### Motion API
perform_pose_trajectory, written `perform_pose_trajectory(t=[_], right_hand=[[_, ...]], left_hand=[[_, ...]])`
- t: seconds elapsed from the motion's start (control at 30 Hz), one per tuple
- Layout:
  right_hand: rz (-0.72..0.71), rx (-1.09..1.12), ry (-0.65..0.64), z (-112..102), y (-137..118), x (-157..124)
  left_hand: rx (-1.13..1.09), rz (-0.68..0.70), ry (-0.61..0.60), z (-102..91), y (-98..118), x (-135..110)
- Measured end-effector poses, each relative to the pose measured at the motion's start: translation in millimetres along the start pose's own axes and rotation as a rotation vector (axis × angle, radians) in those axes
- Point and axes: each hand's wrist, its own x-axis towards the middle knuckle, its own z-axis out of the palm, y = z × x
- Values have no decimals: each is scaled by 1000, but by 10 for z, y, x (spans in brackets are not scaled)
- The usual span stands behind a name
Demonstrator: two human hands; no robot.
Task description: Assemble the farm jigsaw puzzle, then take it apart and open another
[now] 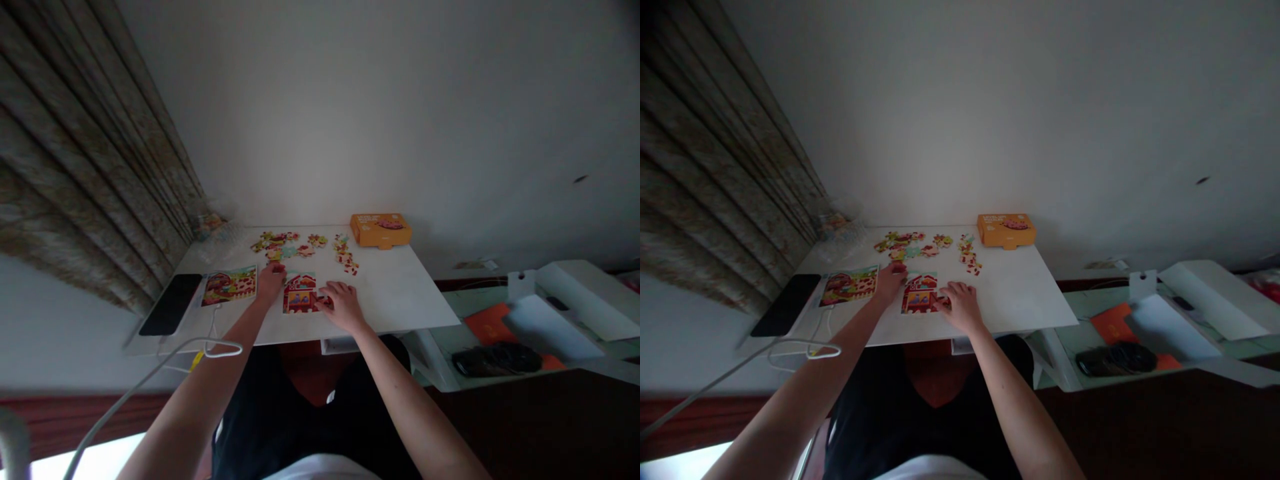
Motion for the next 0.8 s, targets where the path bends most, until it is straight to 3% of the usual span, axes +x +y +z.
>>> perform_pose_trajectory(t=[0.5, 0.57, 0.7, 0.8], right_hand=[[-11, -12, 0, -51, -35, 0], [-12, -12, -1, -54, -37, 3], [-14, -1, -2, -58, -44, 8], [-17, 1, -1, -60, -48, 8]], left_hand=[[281, 235, -146, -20, 140, -72], [332, 332, -159, -33, 119, -127], [494, 649, -211, -32, 14, -412], [592, 707, -271, -19, -73, -678]])
